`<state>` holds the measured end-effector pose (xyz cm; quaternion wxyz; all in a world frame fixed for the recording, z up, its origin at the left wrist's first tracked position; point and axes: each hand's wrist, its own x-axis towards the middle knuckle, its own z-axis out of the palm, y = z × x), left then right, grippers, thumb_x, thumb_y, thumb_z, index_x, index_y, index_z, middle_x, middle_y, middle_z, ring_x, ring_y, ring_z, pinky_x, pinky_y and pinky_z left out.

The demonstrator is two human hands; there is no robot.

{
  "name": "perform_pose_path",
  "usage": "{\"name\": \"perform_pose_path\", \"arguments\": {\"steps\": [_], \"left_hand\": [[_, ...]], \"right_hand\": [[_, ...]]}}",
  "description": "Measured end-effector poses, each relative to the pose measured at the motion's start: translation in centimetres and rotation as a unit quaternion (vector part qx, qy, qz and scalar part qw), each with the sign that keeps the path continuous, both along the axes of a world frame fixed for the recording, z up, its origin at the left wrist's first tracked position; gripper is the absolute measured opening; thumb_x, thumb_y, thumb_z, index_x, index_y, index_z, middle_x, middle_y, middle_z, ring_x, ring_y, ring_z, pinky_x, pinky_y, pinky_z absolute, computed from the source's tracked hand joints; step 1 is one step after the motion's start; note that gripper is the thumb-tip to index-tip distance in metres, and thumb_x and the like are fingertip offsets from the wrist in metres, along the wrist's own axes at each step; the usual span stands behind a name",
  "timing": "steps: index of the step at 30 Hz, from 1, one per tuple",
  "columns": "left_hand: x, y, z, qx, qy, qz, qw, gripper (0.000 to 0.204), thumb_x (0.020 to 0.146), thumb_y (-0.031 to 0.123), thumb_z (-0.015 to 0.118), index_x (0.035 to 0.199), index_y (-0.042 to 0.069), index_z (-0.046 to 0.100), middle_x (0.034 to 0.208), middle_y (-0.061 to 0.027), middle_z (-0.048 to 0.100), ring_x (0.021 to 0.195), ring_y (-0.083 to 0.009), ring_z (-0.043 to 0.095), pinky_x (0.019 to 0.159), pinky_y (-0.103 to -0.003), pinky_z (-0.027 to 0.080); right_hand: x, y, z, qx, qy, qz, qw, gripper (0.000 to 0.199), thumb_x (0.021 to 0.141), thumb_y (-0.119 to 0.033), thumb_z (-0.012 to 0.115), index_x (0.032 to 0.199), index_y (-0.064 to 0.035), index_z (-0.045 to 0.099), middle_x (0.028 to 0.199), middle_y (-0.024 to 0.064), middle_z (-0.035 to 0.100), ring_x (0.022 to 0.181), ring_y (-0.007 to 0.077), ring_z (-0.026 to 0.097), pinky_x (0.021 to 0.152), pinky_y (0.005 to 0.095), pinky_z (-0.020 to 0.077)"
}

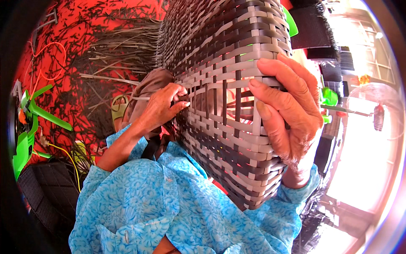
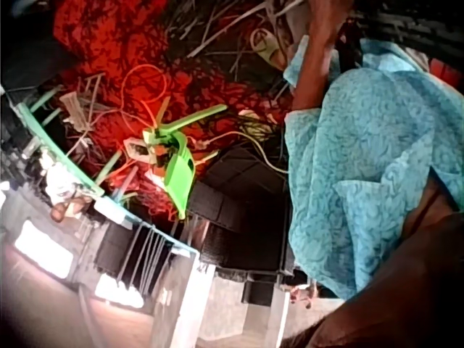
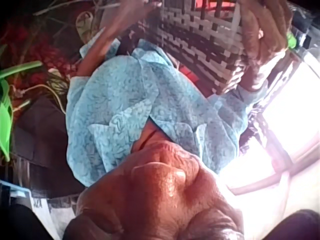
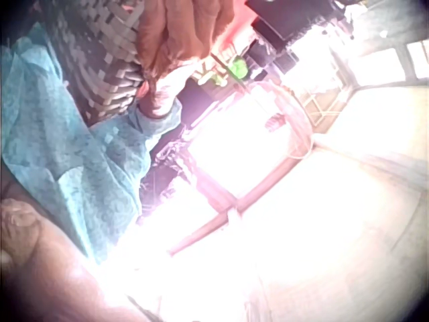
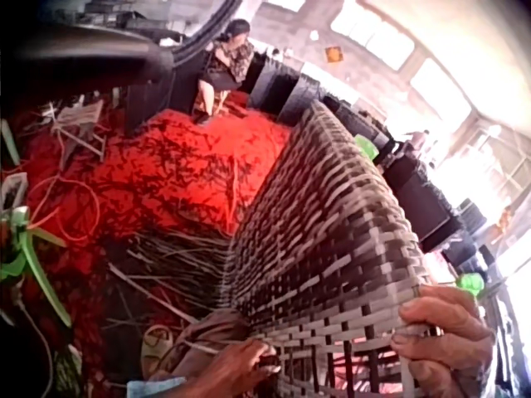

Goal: The person weaves plastic wicker strips through the frame of a chair by hand, threading them across the weave and tucking and wrapping the ends around the edges.

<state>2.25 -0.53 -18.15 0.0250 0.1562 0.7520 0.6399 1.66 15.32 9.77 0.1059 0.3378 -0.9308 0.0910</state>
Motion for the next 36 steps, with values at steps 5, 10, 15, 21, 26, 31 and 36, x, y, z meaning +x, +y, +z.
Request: {"name": "perform_pose_path", "arguments": {"steps": [5, 10, 15, 21, 26, 31, 36], "left_hand": [[-0.5, -1.7, -1.1, -0.114, 0.121, 0.010, 0.986, 0.025, 0.078, 0.016, 0.068, 0.099, 0.006, 0.058, 0.100, -0.0107, 0.060, 0.094, -0.0294, 0.055, 0.081, -0.042, 0.040], [0.8, -2.4, -2.6, -0.193, 0.144, 0.001, 0.971, 0.023, 0.082, 0.020, 0.067, 0.097, 0.006, 0.058, 0.091, -0.0111, 0.059, 0.091, -0.0313, 0.055, 0.079, -0.042, 0.042], [-1.5, -3.3, -3.8, -0.088, 0.112, 0.022, 0.990, 0.017, 0.086, 0.021, 0.063, 0.084, 0.005, 0.058, 0.079, -0.0133, 0.057, 0.079, -0.0332, 0.057, 0.066, -0.042, 0.045], [-4.4, -4.0, -5.3, -0.071, 0.204, 0.055, 0.975, 0.019, 0.090, 0.024, 0.057, 0.083, 0.006, 0.057, 0.074, -0.0125, 0.058, 0.070, -0.0359, 0.057, 0.059, -0.044, 0.044], [-3.5, -3.9, -6.5, -0.108, 0.066, 0.025, 0.992, 0.023, 0.092, 0.030, 0.056, 0.088, 0.007, 0.056, 0.070, -0.0164, 0.056, 0.069, -0.0401, 0.055, 0.058, -0.047, 0.040], [-3.9, -4.2, -7.2, -0.120, 0.086, 0.018, 0.989, 0.023, 0.090, 0.029, 0.059, 0.087, 0.006, 0.057, 0.072, -0.0173, 0.057, 0.070, -0.0392, 0.057, 0.059, -0.044, 0.043], [-3.5, -4.1, -6.7, -0.101, 0.080, 0.023, 0.991, 0.028, 0.092, 0.032, 0.057, 0.085, 0.005, 0.056, 0.072, -0.0165, 0.060, 0.068, -0.0396, 0.057, 0.057, -0.044, 0.042]], "right_hand": [[0.0, -0.1, 0.0, -0.004, -0.002, -0.006, 1.000, 0.020, 0.077, -0.007, 0.064, 0.094, -0.0011, 0.072, 0.113, 0.0134, 0.064, 0.117, 0.0327, 0.052, 0.099, 0.0415, 0.0405], [-0.1, 0.0, 0.0, -0.001, 0.002, 0.002, 1.000, 0.020, 0.077, -0.008, 0.062, 0.093, -0.0014, 0.072, 0.113, 0.0136, 0.065, 0.117, 0.0329, 0.052, 0.100, 0.0421, 0.0389], [-0.2, 0.0, -0.3, -0.007, 0.011, 0.002, 1.000, 0.021, 0.077, -0.010, 0.061, 0.093, -0.0014, 0.072, 0.113, 0.0139, 0.065, 0.117, 0.0326, 0.052, 0.101, 0.0422, 0.0382], [-0.1, 0.2, 0.0, 0.005, 0.011, 0.006, 1.000, 0.022, 0.078, -0.012, 0.061, 0.094, -0.0011, 0.072, 0.112, 0.0142, 0.064, 0.116, 0.0331, 0.052, 0.100, 0.0419, 0.0391], [-0.2, 0.5, 0.2, -0.003, -0.005, 0.014, 1.000, 0.024, 0.081, -0.015, 0.061, 0.099, -0.0014, 0.071, 0.113, 0.0143, 0.064, 0.114, 0.0341, 0.053, 0.098, 0.0414, 0.0412], [-0.9, 0.6, 0.7, -0.086, -0.011, 0.001, 0.996, 0.025, 0.072, 0.001, 0.069, 0.097, -0.0022, 0.070, 0.106, 0.0123, 0.065, 0.101, 0.0277, 0.060, 0.082, 0.0343, 0.0493], [-1.4, 0.3, 2.1, 0.038, 0.065, 0.039, 0.996, 0.024, 0.066, 0.000, 0.075, 0.089, -0.0034, 0.070, 0.092, 0.0083, 0.065, 0.085, 0.0244, 0.062, 0.071, 0.0327, 0.0502]]}}
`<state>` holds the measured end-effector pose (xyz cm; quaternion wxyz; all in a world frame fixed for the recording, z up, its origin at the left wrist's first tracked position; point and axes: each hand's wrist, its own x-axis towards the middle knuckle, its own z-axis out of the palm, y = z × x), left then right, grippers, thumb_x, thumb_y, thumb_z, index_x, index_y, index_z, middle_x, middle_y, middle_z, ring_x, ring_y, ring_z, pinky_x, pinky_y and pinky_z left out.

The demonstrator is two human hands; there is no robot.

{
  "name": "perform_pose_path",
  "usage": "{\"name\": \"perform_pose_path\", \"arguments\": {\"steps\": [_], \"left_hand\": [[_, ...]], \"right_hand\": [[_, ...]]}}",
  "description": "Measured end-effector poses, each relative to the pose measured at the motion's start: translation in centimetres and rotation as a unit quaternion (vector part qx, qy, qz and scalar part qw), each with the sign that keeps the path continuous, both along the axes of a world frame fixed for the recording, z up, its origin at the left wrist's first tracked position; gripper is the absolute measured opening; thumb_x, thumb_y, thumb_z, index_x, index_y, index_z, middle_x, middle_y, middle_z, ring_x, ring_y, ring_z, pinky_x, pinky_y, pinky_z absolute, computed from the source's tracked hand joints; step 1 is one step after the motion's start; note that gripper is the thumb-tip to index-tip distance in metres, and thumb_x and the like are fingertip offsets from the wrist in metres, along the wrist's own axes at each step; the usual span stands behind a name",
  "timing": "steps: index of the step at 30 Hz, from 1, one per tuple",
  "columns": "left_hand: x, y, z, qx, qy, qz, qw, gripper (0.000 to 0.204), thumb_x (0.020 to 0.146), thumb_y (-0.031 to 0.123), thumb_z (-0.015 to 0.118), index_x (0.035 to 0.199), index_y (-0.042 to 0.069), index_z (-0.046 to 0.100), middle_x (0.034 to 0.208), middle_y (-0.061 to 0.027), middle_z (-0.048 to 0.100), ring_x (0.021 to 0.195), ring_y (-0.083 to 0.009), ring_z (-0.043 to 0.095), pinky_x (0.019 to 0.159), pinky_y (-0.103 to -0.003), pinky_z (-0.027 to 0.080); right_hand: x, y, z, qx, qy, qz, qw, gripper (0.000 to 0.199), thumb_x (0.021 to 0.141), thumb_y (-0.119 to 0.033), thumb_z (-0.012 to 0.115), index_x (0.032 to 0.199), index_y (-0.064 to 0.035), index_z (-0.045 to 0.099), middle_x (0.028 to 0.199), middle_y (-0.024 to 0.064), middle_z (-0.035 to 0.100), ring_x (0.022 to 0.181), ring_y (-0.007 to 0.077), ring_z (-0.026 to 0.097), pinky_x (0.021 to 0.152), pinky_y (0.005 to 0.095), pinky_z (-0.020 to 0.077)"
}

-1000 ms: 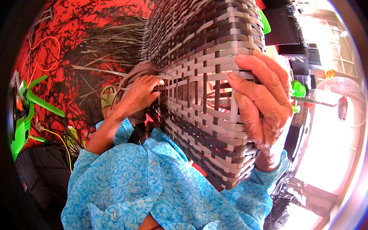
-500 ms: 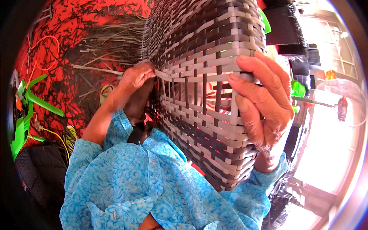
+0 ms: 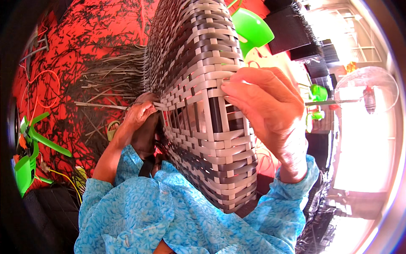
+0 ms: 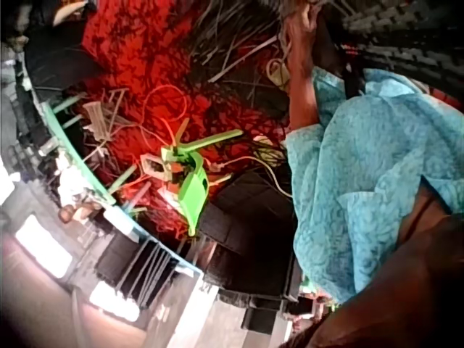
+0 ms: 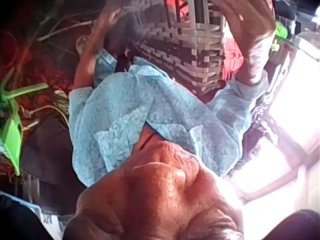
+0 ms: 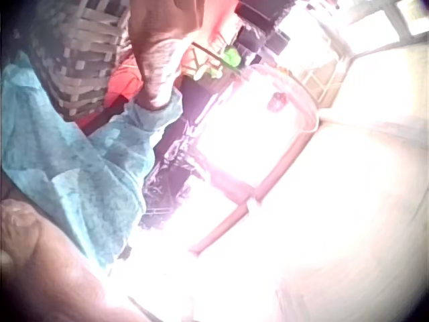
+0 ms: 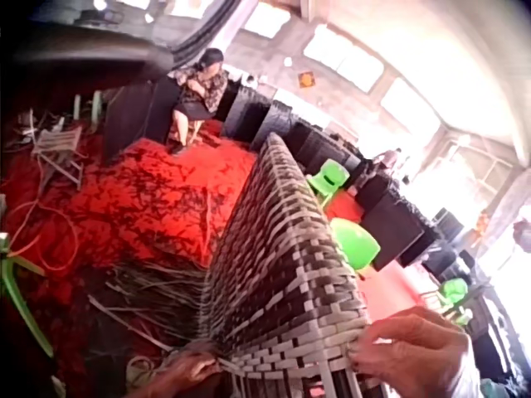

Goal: The person weaves plastic wicker strips through the frame of a chair by hand, threading them across the weave and tucking and wrapping the ends around the edges.

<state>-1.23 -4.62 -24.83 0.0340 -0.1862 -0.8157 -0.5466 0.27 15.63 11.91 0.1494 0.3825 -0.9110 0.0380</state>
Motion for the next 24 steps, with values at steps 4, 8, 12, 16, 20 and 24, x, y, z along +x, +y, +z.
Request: {"name": "perform_pose_path", "arguments": {"steps": [4, 8, 12, 16, 20, 24], "left_hand": [[0.5, 0.2, 1.0, -0.003, -0.051, 0.004, 0.999, 0.030, 0.091, 0.033, 0.058, 0.083, 0.004, 0.056, 0.073, -0.0161, 0.061, 0.067, -0.0384, 0.058, 0.056, -0.043, 0.042], [0.4, -0.4, 1.4, -0.023, -0.011, 0.000, 1.000, 0.025, 0.088, 0.029, 0.060, 0.084, 0.005, 0.058, 0.071, -0.0144, 0.061, 0.068, -0.0363, 0.059, 0.058, -0.043, 0.044], [0.1, -2.5, 2.0, -0.157, 0.050, 0.002, 0.986, 0.020, 0.085, 0.026, 0.062, 0.086, 0.006, 0.061, 0.072, -0.0138, 0.061, 0.070, -0.0343, 0.060, 0.061, -0.043, 0.045], [0.6, -3.2, 6.3, -0.270, 0.071, 0.036, 0.959, 0.015, 0.083, 0.022, 0.066, 0.090, 0.008, 0.064, 0.085, -0.0096, 0.061, 0.076, -0.0285, 0.061, 0.063, -0.037, 0.047], [1.5, -0.4, 14.1, 0.181, 0.033, 0.050, 0.982, 0.015, 0.078, 0.009, 0.069, 0.090, 0.005, 0.061, 0.082, -0.0085, 0.057, 0.070, -0.0240, 0.057, 0.062, -0.031, 0.046], [1.4, 2.1, 19.8, 0.267, 0.087, -0.006, 0.960, 0.021, 0.073, 0.006, 0.074, 0.087, 0.004, 0.058, 0.079, -0.0064, 0.054, 0.068, -0.0199, 0.054, 0.061, -0.029, 0.046]], "right_hand": [[0.0, -0.4, 0.7, 0.036, -0.015, -0.029, 0.999, 0.023, 0.068, 0.005, 0.073, 0.089, -0.0019, 0.069, 0.091, 0.0102, 0.065, 0.085, 0.0234, 0.063, 0.072, 0.0313, 0.0500], [-0.1, -0.6, 0.0, 0.020, 0.015, -0.016, 1.000, 0.023, 0.066, 0.005, 0.074, 0.087, -0.0021, 0.069, 0.089, 0.0098, 0.065, 0.081, 0.0242, 0.063, 0.069, 0.0319, 0.0500], [-0.3, -0.4, -0.8, -0.012, 0.032, -0.021, 0.999, 0.024, 0.061, 0.003, 0.075, 0.084, -0.0036, 0.069, 0.087, 0.0086, 0.065, 0.079, 0.0250, 0.062, 0.068, 0.0333, 0.0501], [-0.5, -0.2, -0.9, -0.023, 0.031, -0.012, 0.999, 0.027, 0.060, 0.004, 0.076, 0.085, -0.0039, 0.069, 0.087, 0.0083, 0.065, 0.080, 0.0247, 0.062, 0.069, 0.0334, 0.0509], [-0.5, -0.4, -0.7, -0.025, 0.012, -0.017, 0.999, 0.027, 0.060, 0.004, 0.076, 0.085, -0.0044, 0.069, 0.087, 0.0078, 0.065, 0.080, 0.0244, 0.062, 0.068, 0.0332, 0.0508], [-0.5, -0.6, -0.8, -0.027, 0.024, -0.002, 0.999, 0.025, 0.061, 0.003, 0.076, 0.084, -0.0041, 0.069, 0.087, 0.0074, 0.065, 0.079, 0.0240, 0.062, 0.067, 0.0326, 0.0507]]}}
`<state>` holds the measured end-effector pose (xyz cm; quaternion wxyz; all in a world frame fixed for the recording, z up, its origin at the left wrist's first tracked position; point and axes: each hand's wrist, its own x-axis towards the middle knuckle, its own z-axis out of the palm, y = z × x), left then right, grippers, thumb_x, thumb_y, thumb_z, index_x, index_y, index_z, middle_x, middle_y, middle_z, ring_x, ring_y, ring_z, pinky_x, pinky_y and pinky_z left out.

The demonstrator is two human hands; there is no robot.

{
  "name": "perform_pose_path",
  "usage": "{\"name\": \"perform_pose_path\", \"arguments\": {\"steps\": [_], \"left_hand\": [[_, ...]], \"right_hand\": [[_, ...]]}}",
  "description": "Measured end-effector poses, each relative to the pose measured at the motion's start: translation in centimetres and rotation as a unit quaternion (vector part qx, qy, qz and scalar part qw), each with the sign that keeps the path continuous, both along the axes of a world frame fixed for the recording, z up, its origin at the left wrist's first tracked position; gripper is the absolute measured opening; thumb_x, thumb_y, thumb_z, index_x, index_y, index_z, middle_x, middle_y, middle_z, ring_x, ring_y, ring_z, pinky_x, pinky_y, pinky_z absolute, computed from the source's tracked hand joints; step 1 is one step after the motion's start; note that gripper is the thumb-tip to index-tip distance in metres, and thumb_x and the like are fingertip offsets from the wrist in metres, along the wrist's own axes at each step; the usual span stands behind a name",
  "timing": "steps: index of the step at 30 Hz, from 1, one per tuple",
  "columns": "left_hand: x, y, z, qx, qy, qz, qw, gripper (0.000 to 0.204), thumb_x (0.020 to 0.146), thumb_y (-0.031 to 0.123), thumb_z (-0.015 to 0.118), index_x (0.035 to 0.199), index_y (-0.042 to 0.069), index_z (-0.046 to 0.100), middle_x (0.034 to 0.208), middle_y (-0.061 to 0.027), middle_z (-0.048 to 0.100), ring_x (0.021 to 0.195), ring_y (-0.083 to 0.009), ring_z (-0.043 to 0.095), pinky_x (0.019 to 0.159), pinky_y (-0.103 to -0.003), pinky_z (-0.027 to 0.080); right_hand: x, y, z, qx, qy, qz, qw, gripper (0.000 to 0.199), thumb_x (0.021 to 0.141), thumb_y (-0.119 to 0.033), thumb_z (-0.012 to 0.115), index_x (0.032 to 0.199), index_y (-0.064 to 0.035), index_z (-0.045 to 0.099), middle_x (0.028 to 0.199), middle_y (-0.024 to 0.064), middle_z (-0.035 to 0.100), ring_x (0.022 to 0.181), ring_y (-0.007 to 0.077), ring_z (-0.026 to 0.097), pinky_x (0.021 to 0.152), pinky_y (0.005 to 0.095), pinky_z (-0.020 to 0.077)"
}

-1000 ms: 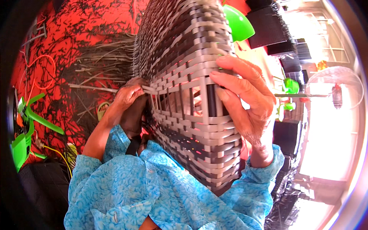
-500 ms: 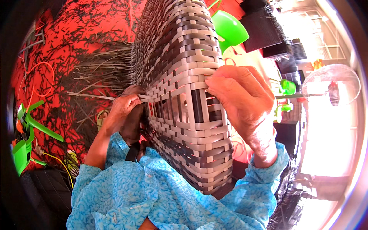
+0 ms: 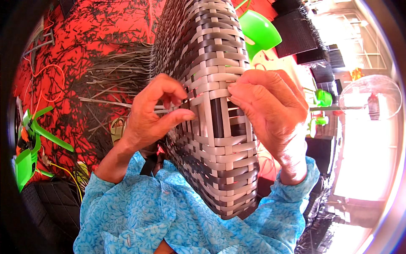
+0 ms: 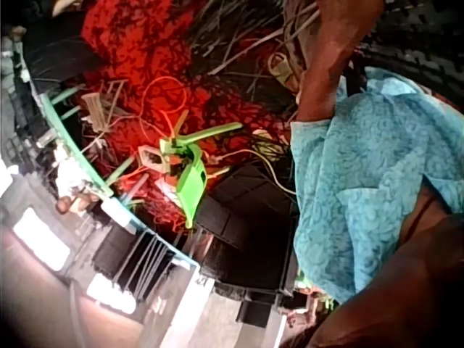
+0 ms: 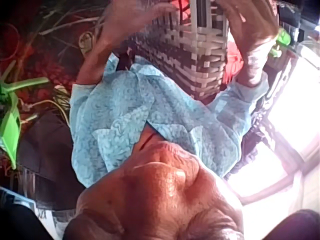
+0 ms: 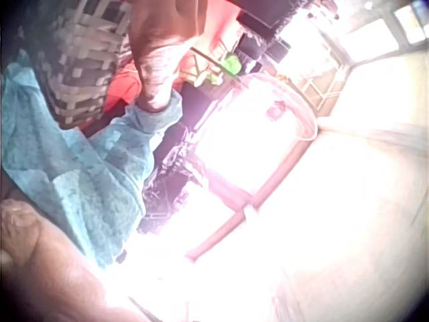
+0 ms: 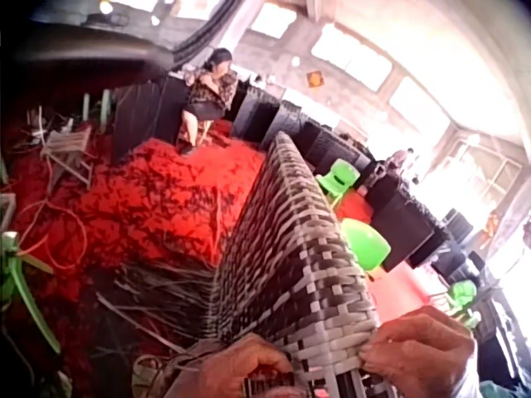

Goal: The person weaves plastic wicker strips through the frame of a chair by hand, threading them across the weave and tucking and wrapping the ends around the edges.

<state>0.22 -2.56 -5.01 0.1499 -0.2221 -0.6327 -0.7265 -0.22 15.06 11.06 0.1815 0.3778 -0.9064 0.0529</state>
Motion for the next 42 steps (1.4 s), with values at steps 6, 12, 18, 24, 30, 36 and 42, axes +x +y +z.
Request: {"name": "perform_pose_path", "arguments": {"steps": [6, 12, 18, 24, 30, 36, 42], "left_hand": [[-1.7, 0.7, 1.1, -0.045, 0.087, 0.035, 0.995, 0.019, 0.076, 0.008, 0.074, 0.085, 0.004, 0.058, 0.079, -0.0046, 0.055, 0.069, -0.0152, 0.054, 0.059, -0.029, 0.045], [-0.7, -2.3, -3.8, -0.094, -0.026, 0.006, 0.995, 0.017, 0.077, 0.013, 0.075, 0.085, 0.004, 0.063, 0.079, -0.0045, 0.057, 0.065, -0.0167, 0.055, 0.057, -0.029, 0.046], [2.7, -1.1, -12.3, -0.395, -0.016, 0.065, 0.916, 0.035, 0.076, 0.017, 0.072, 0.107, 0.007, 0.060, 0.101, -0.0099, 0.056, 0.097, -0.0300, 0.054, 0.082, -0.041, 0.042], [2.1, 1.0, -15.8, -0.362, -0.012, 0.128, 0.923, 0.034, 0.079, 0.016, 0.068, 0.110, 0.007, 0.057, 0.105, -0.0099, 0.056, 0.099, -0.0285, 0.053, 0.083, -0.041, 0.039], [1.3, 1.0, -16.7, -0.333, -0.009, 0.103, 0.937, 0.018, 0.082, 0.012, 0.064, 0.096, 0.005, 0.056, 0.087, -0.0115, 0.060, 0.083, -0.0321, 0.059, 0.070, -0.041, 0.048], [-0.1, -0.6, -19.8, -0.375, 0.102, 0.127, 0.913, 0.016, 0.084, 0.019, 0.064, 0.087, 0.007, 0.054, 0.078, -0.0086, 0.056, 0.069, -0.0265, 0.061, 0.056, -0.037, 0.048], [-1.9, -0.7, -22.1, -0.410, 0.139, 0.147, 0.889, 0.022, 0.082, 0.026, 0.067, 0.084, 0.008, 0.054, 0.072, -0.0086, 0.055, 0.064, -0.0268, 0.059, 0.055, -0.038, 0.047]], "right_hand": [[0.0, 0.6, -0.2, -0.020, -0.013, -0.007, 1.000, 0.020, 0.067, 0.004, 0.073, 0.086, -0.0016, 0.069, 0.089, 0.0091, 0.065, 0.081, 0.0229, 0.062, 0.070, 0.0307, 0.0497], [0.2, 1.4, -1.1, -0.084, -0.019, -0.010, 0.996, 0.021, 0.068, 0.003, 0.073, 0.088, -0.0019, 0.070, 0.089, 0.0082, 0.066, 0.082, 0.0230, 0.062, 0.071, 0.0315, 0.0502], [0.6, 1.8, -2.6, -0.143, -0.017, -0.045, 0.989, 0.021, 0.071, 0.005, 0.071, 0.091, -0.0025, 0.070, 0.092, 0.0085, 0.065, 0.085, 0.0217, 0.061, 0.075, 0.0295, 0.0490], [0.6, 2.9, -2.7, -0.176, -0.079, -0.064, 0.979, 0.021, 0.075, 0.004, 0.070, 0.095, -0.0028, 0.068, 0.095, 0.0093, 0.064, 0.089, 0.0207, 0.060, 0.079, 0.0299, 0.0480], [0.7, 3.3, -2.5, -0.193, -0.116, -0.076, 0.971, 0.020, 0.077, 0.001, 0.069, 0.096, -0.0025, 0.067, 0.099, 0.0097, 0.063, 0.093, 0.0196, 0.058, 0.082, 0.0304, 0.0465], [0.5, 3.3, -2.4, -0.194, -0.131, -0.068, 0.970, 0.021, 0.077, -0.001, 0.070, 0.097, -0.0033, 0.068, 0.100, 0.0092, 0.062, 0.093, 0.0200, 0.057, 0.081, 0.0308, 0.0464], [0.0, 2.9, -2.6, -0.205, -0.142, -0.008, 0.968, 0.024, 0.079, -0.002, 0.069, 0.102, -0.0038, 0.067, 0.105, 0.0086, 0.059, 0.095, 0.0181, 0.057, 0.082, 0.0307, 0.0472]]}}
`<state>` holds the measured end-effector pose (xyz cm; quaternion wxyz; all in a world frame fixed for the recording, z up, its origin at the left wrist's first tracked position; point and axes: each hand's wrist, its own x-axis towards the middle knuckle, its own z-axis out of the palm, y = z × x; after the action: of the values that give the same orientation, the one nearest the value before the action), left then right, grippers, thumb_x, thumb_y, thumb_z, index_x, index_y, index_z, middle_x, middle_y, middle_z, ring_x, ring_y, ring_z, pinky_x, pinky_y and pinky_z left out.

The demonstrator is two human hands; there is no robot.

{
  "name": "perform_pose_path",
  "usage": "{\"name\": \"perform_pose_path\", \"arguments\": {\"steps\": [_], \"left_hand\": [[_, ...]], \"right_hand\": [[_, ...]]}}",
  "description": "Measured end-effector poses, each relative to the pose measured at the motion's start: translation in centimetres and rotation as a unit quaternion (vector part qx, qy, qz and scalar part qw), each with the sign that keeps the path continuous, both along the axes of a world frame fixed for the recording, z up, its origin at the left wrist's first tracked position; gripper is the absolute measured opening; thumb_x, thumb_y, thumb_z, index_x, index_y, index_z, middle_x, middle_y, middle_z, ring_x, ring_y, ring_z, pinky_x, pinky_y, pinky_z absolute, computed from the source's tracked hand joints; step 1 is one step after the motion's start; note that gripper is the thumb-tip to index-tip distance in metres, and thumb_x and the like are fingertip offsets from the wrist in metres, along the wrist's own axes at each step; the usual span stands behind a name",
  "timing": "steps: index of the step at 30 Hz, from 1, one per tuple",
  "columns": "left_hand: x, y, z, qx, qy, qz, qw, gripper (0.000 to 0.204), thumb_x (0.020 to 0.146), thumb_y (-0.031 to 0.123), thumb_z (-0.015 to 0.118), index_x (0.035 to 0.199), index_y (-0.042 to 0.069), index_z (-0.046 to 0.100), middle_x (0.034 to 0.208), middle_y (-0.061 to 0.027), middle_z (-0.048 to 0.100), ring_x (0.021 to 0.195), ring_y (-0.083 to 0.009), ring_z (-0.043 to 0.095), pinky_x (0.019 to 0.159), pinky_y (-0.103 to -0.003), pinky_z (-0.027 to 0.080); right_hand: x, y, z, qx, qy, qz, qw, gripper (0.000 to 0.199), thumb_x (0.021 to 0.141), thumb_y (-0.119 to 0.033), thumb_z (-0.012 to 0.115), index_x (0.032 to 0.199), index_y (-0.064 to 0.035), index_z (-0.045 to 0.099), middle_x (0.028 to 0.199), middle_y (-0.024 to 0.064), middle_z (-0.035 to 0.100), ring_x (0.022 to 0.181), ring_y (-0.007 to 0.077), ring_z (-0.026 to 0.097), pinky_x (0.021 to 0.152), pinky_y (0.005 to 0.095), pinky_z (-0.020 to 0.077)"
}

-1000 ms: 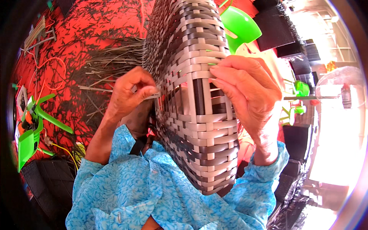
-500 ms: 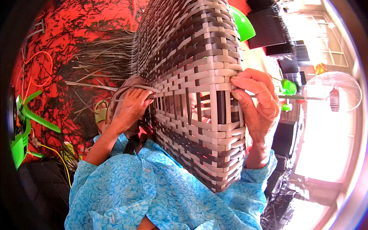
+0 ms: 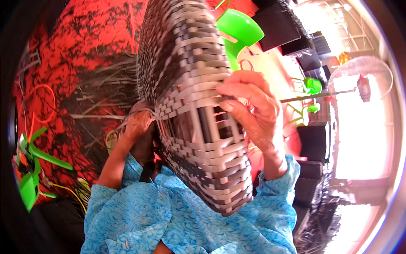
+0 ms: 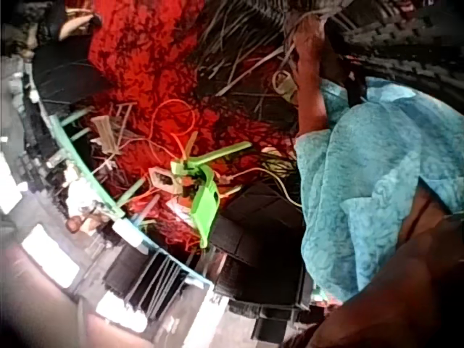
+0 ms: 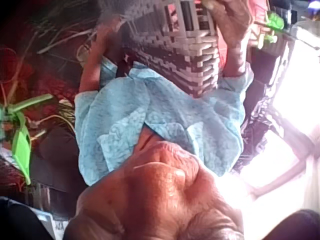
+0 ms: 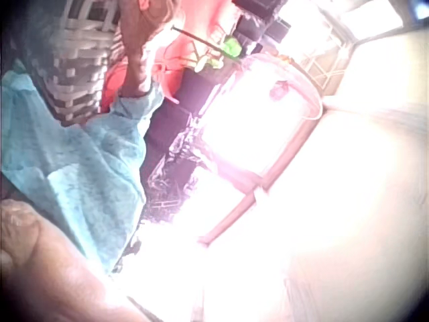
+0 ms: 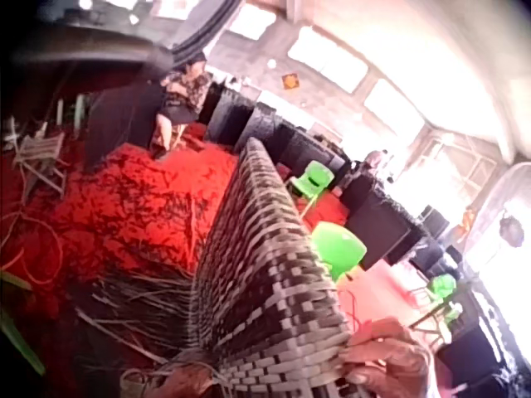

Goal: The person weaves plastic wicker strips through the frame of a chair by hand, threading them across the weave and tucking and wrapping the ends around the edges.

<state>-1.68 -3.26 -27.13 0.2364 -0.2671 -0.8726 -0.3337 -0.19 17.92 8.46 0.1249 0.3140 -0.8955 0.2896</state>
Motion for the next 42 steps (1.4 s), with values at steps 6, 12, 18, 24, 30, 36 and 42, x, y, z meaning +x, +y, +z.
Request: {"name": "perform_pose_path", "arguments": {"steps": [6, 12, 18, 24, 30, 36, 42], "left_hand": [[0.7, -2.6, 0.1, -0.056, -0.008, -0.011, 0.998, 0.024, 0.080, 0.025, 0.068, 0.089, 0.005, 0.057, 0.076, -0.0096, 0.057, 0.071, -0.0277, 0.060, 0.060, -0.039, 0.049], [2.8, -4.5, 2.1, -0.154, -0.020, 0.025, 0.988, 0.016, 0.080, 0.016, 0.067, 0.087, 0.003, 0.061, 0.082, -0.0095, 0.060, 0.075, -0.0253, 0.061, 0.064, -0.035, 0.049], [4.5, -7.7, 12.8, -0.197, -0.124, 0.101, 0.967, 0.011, 0.080, 0.007, 0.065, 0.089, 0.001, 0.065, 0.086, -0.0102, 0.061, 0.075, -0.0226, 0.061, 0.065, -0.032, 0.049], [6.4, -7.5, 27.7, 0.237, -0.051, 0.111, 0.964, 0.021, 0.077, 0.000, 0.067, 0.098, -0.001, 0.067, 0.093, -0.0128, 0.061, 0.075, -0.0190, 0.059, 0.065, -0.028, 0.046], [5.2, -4.0, 33.0, 0.084, -0.019, 0.040, 0.995, 0.028, 0.072, 0.007, 0.077, 0.099, 0.000, 0.071, 0.096, -0.0093, 0.059, 0.084, -0.0172, 0.057, 0.070, -0.024, 0.045], [4.7, -3.8, 33.2, 0.013, 0.019, 0.067, 0.997, 0.024, 0.073, 0.005, 0.075, 0.097, 0.002, 0.072, 0.094, -0.0080, 0.059, 0.083, -0.0172, 0.056, 0.070, -0.025, 0.045], [4.5, -4.0, 33.6, 0.007, -0.004, 0.042, 0.999, 0.027, 0.073, 0.007, 0.075, 0.099, 0.003, 0.071, 0.091, -0.0075, 0.058, 0.081, -0.0171, 0.054, 0.070, -0.026, 0.043]], "right_hand": [[1.5, -0.6, -5.4, -0.462, -0.274, -0.016, 0.843, 0.030, 0.095, -0.011, 0.056, 0.123, -0.0003, 0.055, 0.117, 0.0059, 0.059, 0.103, 0.0130, 0.057, 0.091, 0.0281, 0.0450], [1.7, -2.6, -8.3, -0.560, -0.329, 0.077, 0.757, 0.033, 0.091, -0.008, 0.062, 0.124, -0.0041, 0.056, 0.103, 0.0003, 0.060, 0.092, 0.0067, 0.056, 0.079, 0.0223, 0.0485], [1.0, -4.5, -8.8, -0.570, -0.310, 0.147, 0.747, 0.030, 0.090, -0.004, 0.063, 0.119, -0.0031, 0.059, 0.101, 0.0021, 0.060, 0.090, 0.0085, 0.057, 0.078, 0.0220, 0.0494], [-0.1, -5.3, -8.8, -0.523, -0.243, 0.174, 0.798, 0.023, 0.087, -0.004, 0.066, 0.109, -0.0006, 0.064, 0.100, 0.0065, 0.063, 0.089, 0.0149, 0.060, 0.081, 0.0273, 0.0482], [-1.4, -6.5, -9.0, -0.460, -0.114, 0.203, 0.857, 0.024, 0.081, -0.007, 0.070, 0.104, -0.0003, 0.067, 0.095, 0.0112, 0.066, 0.089, 0.0208, 0.063, 0.078, 0.0306, 0.0493], [-1.1, -7.2, -8.8, -0.462, -0.027, 0.156, 0.873, 0.016, 0.079, -0.005, 0.071, 0.095, -0.0012, 0.069, 0.087, 0.0114, 0.064, 0.081, 0.0222, 0.063, 0.068, 0.0301, 0.0512], [-1.0, -8.4, -9.0, -0.476, 0.003, 0.148, 0.867, 0.020, 0.080, -0.005, 0.070, 0.100, -0.0022, 0.067, 0.086, 0.0105, 0.063, 0.079, 0.0224, 0.063, 0.068, 0.0290, 0.0509]]}}
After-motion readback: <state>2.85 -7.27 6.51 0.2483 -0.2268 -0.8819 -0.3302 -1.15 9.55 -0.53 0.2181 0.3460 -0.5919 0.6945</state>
